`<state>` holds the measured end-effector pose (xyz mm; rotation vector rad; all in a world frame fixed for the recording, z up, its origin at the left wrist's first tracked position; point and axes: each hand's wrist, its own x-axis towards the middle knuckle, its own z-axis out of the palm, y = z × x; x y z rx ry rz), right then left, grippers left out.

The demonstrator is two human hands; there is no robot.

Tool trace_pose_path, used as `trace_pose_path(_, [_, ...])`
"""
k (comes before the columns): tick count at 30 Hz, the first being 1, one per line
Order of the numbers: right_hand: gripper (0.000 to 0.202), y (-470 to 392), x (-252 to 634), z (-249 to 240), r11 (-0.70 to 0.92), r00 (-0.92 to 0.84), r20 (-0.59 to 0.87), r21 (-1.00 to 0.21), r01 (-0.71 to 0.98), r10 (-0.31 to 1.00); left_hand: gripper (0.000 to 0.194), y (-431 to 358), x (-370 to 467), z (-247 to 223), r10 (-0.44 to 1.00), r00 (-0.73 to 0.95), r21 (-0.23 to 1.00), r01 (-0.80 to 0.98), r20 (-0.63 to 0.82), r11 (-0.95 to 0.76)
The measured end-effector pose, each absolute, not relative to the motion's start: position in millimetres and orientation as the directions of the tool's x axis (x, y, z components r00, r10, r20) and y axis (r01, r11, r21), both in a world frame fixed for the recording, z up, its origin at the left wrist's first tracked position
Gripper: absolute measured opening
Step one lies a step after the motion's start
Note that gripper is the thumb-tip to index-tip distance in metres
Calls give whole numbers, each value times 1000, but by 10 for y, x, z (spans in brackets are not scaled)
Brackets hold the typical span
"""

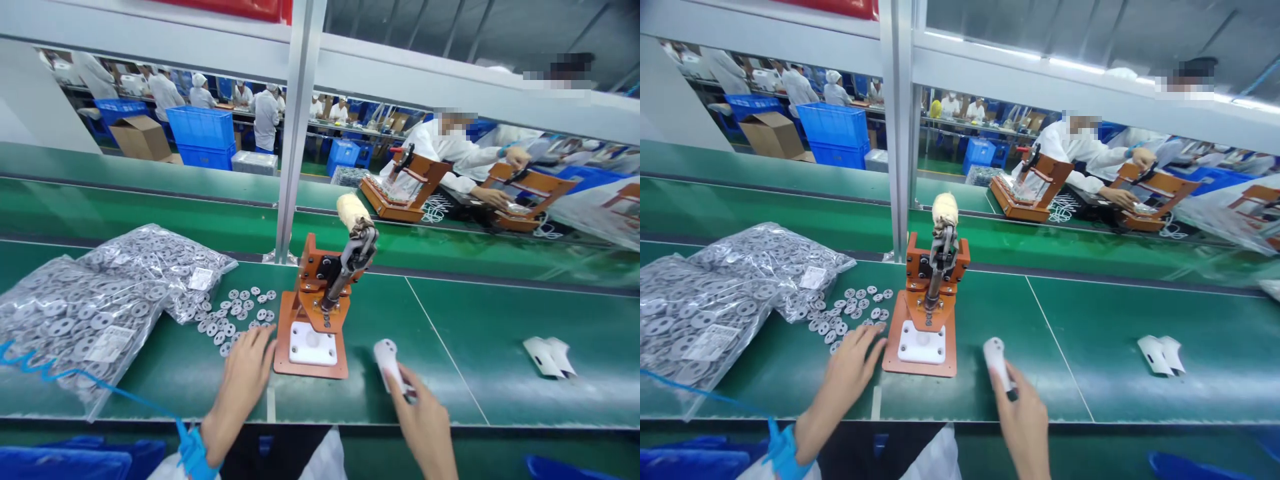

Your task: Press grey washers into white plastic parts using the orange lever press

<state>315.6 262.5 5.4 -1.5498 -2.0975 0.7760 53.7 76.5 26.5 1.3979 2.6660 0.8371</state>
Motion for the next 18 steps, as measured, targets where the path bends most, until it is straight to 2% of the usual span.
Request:
trace_pose_path(4, [102,3232,3271,-140,272,-199,198,-485,831,960,40,868,203,201,694,-671,329,738,262,589])
trace_pose_path(10, [102,3490,3271,-139,273,-149,287,-459,846,946,32,1044,72,159,693,-658,189,751,294,633])
trace_pose_path(12, [94,3429,3366,-134,260,-107,326,-471,843,939,33,1071,9,174,697,-645,175,760,313,625])
trace_pose_path(15, [70,3227,3775,-189,197,41,402,-533,823,915,35,1041,-63,260,709,-612,187,788,351,587])
trace_pose_path(18, [57,2883,4495,-350,-21,269,356,-568,822,895,37,914,-13,378,700,-586,254,810,409,529])
